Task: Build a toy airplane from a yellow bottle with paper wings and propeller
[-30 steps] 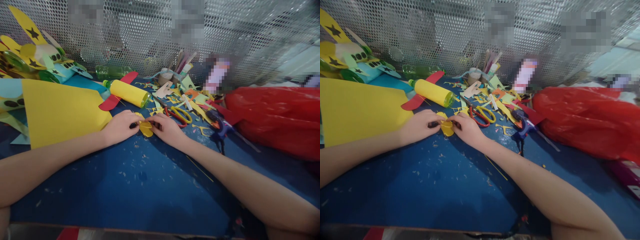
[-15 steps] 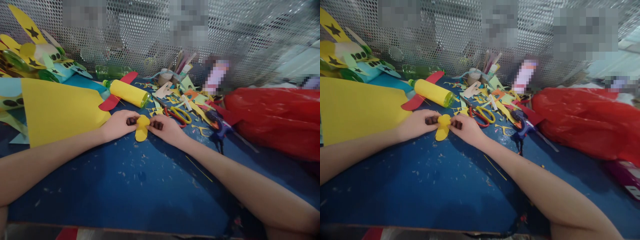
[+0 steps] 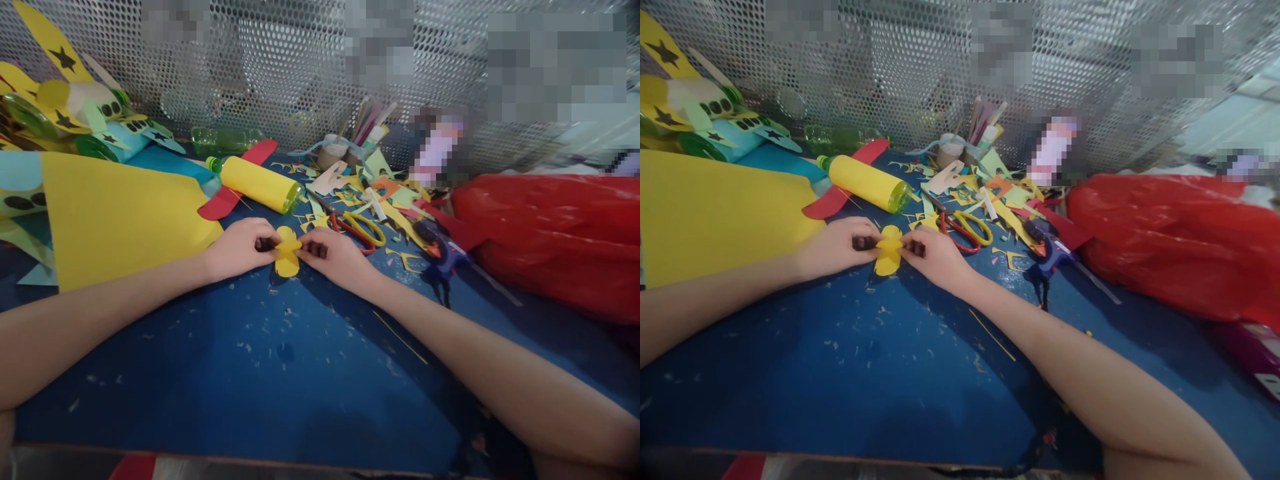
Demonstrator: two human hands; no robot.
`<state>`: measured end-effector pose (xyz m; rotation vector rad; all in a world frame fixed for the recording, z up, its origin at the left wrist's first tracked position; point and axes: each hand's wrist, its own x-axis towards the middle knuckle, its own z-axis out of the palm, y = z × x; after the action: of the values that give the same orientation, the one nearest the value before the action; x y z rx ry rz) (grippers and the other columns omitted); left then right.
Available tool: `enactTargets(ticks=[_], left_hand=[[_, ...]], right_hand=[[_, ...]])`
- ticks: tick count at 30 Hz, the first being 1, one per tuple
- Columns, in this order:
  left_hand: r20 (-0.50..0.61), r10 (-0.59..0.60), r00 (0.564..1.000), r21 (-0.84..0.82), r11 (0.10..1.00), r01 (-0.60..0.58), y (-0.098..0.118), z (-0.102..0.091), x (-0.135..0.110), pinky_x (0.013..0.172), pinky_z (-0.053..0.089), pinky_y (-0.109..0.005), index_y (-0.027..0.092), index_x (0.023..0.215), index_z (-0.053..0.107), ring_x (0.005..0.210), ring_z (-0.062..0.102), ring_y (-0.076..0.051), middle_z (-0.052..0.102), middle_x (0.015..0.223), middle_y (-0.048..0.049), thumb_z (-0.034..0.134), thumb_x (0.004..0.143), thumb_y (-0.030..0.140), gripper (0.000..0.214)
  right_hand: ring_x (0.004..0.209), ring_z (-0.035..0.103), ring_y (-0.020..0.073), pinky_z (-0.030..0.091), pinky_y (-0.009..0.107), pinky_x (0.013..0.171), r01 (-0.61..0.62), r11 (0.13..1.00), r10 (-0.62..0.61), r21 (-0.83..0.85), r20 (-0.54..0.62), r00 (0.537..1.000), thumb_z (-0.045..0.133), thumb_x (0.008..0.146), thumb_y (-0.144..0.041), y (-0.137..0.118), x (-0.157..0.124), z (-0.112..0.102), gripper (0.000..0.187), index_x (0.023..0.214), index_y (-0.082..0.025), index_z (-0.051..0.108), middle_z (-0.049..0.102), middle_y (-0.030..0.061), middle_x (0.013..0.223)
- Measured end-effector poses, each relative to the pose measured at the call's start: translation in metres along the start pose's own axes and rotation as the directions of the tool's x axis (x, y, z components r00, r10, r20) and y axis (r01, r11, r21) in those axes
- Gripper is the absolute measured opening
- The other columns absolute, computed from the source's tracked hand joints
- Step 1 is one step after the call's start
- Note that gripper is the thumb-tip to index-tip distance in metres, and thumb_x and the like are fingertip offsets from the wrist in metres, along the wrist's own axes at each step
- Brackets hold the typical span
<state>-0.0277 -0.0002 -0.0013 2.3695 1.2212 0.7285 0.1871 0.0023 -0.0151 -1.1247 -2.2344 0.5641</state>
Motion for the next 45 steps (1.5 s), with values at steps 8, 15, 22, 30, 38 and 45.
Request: enactTargets(ticks=[8, 15, 22, 30, 38, 45], left_hand=[[-0.005, 0.049, 0.999, 0.131, 0.990, -0.048, 0.0032, 0.0020, -0.0008, 0.080, 0.047, -0.029, 0.016, 0.083, 0.071, 0.083, 0.059, -0.017, 0.067, 0.086, -0.0040, 0.062, 0.076, 0.019, 0.011], [0.033, 0.156, 0.987, 0.192, 0.968, -0.159, 0.0005, 0.0035, -0.0016, 0.086, 0.045, -0.034, 0.018, 0.090, 0.068, 0.089, 0.057, -0.020, 0.065, 0.092, -0.0048, 0.055, 0.081, 0.019, 0.016], [0.044, 0.163, 0.986, 0.163, 0.972, -0.168, -0.0006, 0.0028, -0.0014, 0.085, 0.045, -0.033, 0.020, 0.089, 0.068, 0.090, 0.058, -0.019, 0.067, 0.090, -0.0028, 0.057, 0.081, 0.019, 0.014], [0.017, 0.154, 0.988, 0.194, 0.969, -0.154, 0.0022, 0.0049, -0.0027, 0.085, 0.046, -0.035, 0.018, 0.087, 0.071, 0.089, 0.059, -0.020, 0.068, 0.090, -0.0048, 0.059, 0.080, 0.016, 0.014], [-0.020, 0.108, 0.994, 0.159, 0.982, -0.103, 0.0011, 0.0056, -0.0018, 0.085, 0.048, -0.034, 0.019, 0.083, 0.071, 0.090, 0.061, -0.020, 0.069, 0.088, -0.0032, 0.061, 0.078, 0.017, 0.012], [-0.028, 0.054, 0.998, 0.095, 0.994, -0.051, 0.0024, 0.0037, -0.0008, 0.079, 0.048, -0.030, 0.018, 0.078, 0.070, 0.082, 0.061, -0.017, 0.067, 0.082, -0.0020, 0.064, 0.074, 0.019, 0.007]], right_hand=[[0.061, 0.054, 0.0104, 0.046, 0.026, 0.059, 0.099, 0.992, -0.099, -0.079, 0.007, 0.995, 0.061, 0.082, -0.017, -0.0054, -0.0013, -0.0023, 0.005, 0.084, -0.017, 0.065, 0.057, 0.0025, 0.080], [0.067, 0.053, 0.0124, 0.045, 0.026, 0.064, 0.166, 0.979, -0.161, -0.117, 0.048, 0.986, 0.056, 0.082, -0.011, -0.0064, -0.0024, -0.0029, 0.015, 0.091, -0.019, 0.064, 0.059, 0.0032, 0.085], [0.081, 0.059, 0.0166, 0.050, 0.031, 0.073, 0.209, 0.972, -0.203, -0.108, 0.065, 0.977, 0.051, 0.086, -0.012, -0.0031, -0.0020, -0.0032, 0.022, 0.098, -0.022, 0.066, 0.061, 0.0061, 0.093], [0.086, 0.059, 0.0194, 0.052, 0.035, 0.078, 0.336, 0.918, -0.319, -0.211, 0.108, 0.941, 0.047, 0.089, -0.014, -0.0024, -0.0012, -0.0051, 0.023, 0.100, -0.019, 0.067, 0.060, 0.0094, 0.092], [0.084, 0.060, 0.0183, 0.052, 0.033, 0.075, 0.343, 0.916, -0.328, -0.208, 0.101, 0.939, 0.050, 0.087, -0.016, -0.0007, 0.0005, -0.0086, 0.017, 0.089, -0.020, 0.066, 0.062, 0.0077, 0.090], [0.069, 0.057, 0.0143, 0.048, 0.028, 0.064, 0.245, 0.958, -0.240, -0.149, 0.048, 0.969, 0.057, 0.083, -0.018, -0.0033, -0.0005, -0.0071, 0.008, 0.081, -0.019, 0.064, 0.061, 0.0050, 0.081]])
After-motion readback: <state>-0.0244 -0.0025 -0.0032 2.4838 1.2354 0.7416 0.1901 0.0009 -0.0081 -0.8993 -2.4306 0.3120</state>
